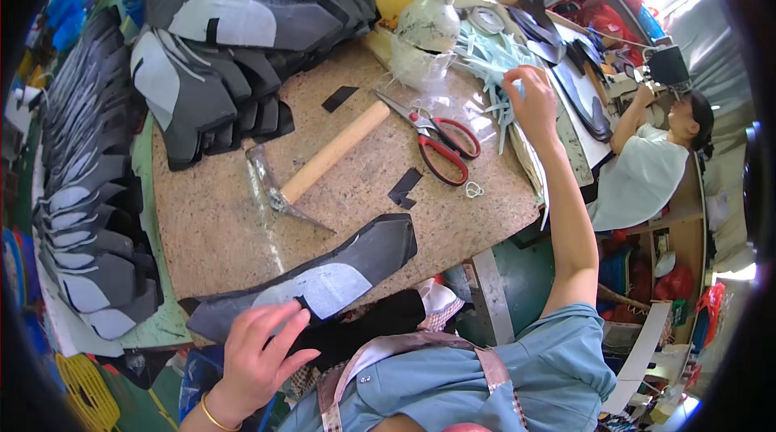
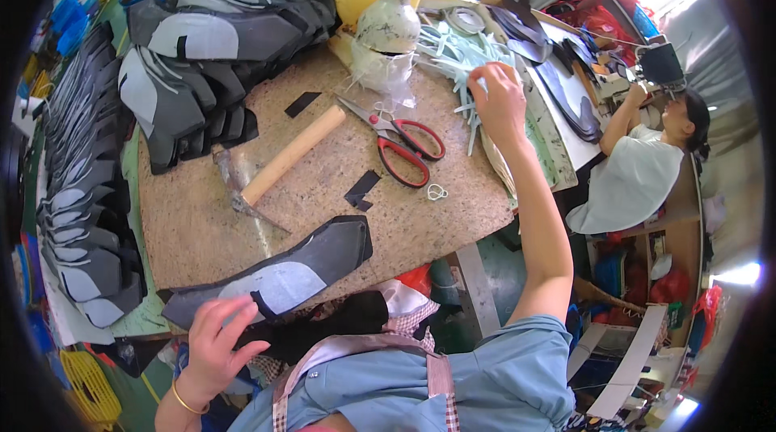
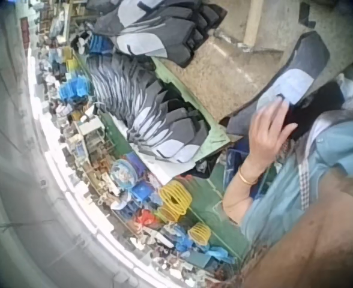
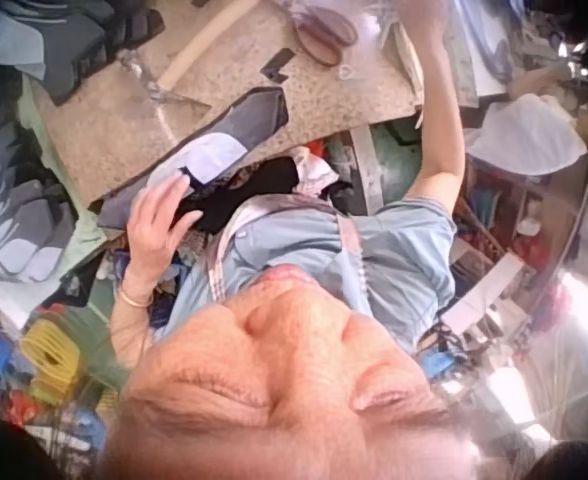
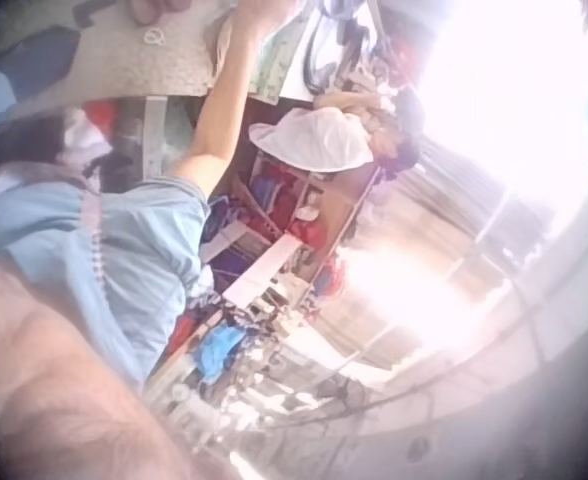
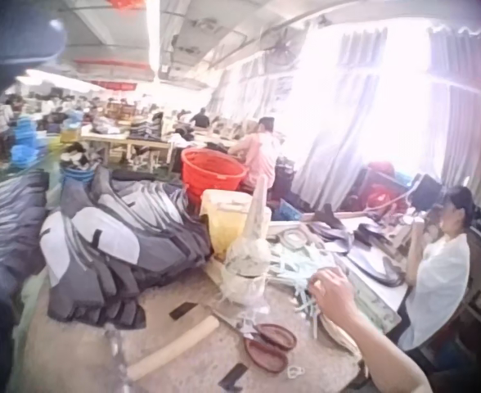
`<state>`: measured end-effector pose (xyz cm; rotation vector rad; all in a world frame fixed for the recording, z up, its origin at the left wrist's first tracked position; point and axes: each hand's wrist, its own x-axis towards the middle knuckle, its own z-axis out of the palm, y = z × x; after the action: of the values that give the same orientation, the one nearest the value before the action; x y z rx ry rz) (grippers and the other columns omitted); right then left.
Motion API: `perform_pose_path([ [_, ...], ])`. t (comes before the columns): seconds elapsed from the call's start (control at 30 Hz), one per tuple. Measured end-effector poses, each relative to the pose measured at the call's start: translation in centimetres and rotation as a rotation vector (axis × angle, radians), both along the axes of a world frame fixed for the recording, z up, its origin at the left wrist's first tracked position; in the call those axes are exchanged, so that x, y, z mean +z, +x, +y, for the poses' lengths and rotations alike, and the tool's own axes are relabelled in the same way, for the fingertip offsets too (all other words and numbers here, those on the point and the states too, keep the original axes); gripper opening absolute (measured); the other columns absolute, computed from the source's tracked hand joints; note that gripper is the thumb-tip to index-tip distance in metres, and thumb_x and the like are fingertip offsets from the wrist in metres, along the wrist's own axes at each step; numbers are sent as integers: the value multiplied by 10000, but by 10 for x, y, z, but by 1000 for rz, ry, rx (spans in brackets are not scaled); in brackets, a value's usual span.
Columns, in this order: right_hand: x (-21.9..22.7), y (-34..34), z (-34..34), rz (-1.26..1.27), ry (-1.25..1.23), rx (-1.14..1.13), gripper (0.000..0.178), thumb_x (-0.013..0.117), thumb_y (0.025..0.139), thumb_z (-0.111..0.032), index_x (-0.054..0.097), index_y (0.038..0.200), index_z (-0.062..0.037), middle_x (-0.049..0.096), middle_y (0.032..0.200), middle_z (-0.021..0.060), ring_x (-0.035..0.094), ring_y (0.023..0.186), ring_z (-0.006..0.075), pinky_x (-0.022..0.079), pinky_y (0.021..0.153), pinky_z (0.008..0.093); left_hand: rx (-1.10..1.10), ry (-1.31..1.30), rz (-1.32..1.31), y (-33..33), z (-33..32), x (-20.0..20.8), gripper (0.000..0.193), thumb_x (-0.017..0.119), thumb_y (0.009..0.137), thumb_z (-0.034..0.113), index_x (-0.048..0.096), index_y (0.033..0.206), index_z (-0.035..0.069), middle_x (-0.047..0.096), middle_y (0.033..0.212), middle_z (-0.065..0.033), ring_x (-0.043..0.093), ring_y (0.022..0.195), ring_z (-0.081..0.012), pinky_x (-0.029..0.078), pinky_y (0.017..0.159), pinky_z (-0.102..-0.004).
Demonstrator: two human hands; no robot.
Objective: The person hammers shoe components with a hammer, applies strips to them by hand, and folds and presses the edges together.
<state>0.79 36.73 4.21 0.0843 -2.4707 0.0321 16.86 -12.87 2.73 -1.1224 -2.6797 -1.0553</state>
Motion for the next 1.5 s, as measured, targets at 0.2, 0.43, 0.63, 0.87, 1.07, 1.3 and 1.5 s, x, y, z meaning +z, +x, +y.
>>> perform_pose_path([
  [0.2, 34, 67, -192, -708, -694, 818, 125, 641, 863, 37, 592, 977, 18, 681, 885, 94, 668, 727, 151, 527, 661, 270, -105, 974, -1436, -24, 45, 5, 909, 711, 870, 37, 131, 1567, 110, 554, 929, -38, 524, 763, -77, 472, 693, -218],
  [0.43, -10, 116, -218, -1201, -1169, 599, 180, 738, 806, 28, 631, 949, 2, 673, 861, 81, 661, 719, 133, 529, 643, 253, 256, 524, -511, -10, 10, -18, 158, 675, 896, 40, 705, 1049, 10, 626, 785, -56, 569, 664, -95, 444, 577, -239],
  [0.63, -22, 100, -237, -851, -768, 724, 140, 742, 810, 7, 674, 931, -7, 669, 812, 91, 674, 690, 155, 529, 583, 252, 439, 404, -367, -22, 3, -21, 112, 713, 834, -4, 648, 921, 21, 649, 791, -70, 624, 623, -160, 465, 549, -270],
  [0.87, -30, 97, -244, -801, -624, 652, 137, 740, 801, 28, 689, 926, 2, 653, 787, 94, 634, 600, 147, 512, 531, 259, 398, 60, -102, -24, -1, -29, 297, 750, 709, -56, 708, 979, 60, 633, 862, -64, 549, 593, -167, 452, 527, -264],
  [1.07, -30, 110, -219, -676, -654, 486, 152, 727, 795, 55, 704, 934, -1, 656, 844, 84, 631, 611, 133, 508, 531, 249, 256, -118, 177, -24, 2, -38, 547, 744, 630, -31, 742, 1103, 245, 618, 977, 0, 502, 711, -165, 444, 532, -259],
  [1.3, -31, 100, -222, -658, -556, 428, 169, 773, 759, 20, 673, 888, -25, 621, 764, 59, 595, 561, 130, 470, 504, 255, 211, -159, 160, -29, 0, -37, 574, 737, 622, -28, 734, 1134, 234, 596, 943, -5, 491, 691, -159, 439, 529, -259],
  [1.5, -20, 93, -213, -557, -635, 118, 240, 789, 746, 12, 576, 837, -51, 453, 615, -19, 391, 520, 64, 322, 479, 226, 428, -191, 136, -21, -4, -34, 371, 766, 748, 127, 689, 1108, 84, 478, 793, -35, 510, 625, -168, 433, 476, -274],
])
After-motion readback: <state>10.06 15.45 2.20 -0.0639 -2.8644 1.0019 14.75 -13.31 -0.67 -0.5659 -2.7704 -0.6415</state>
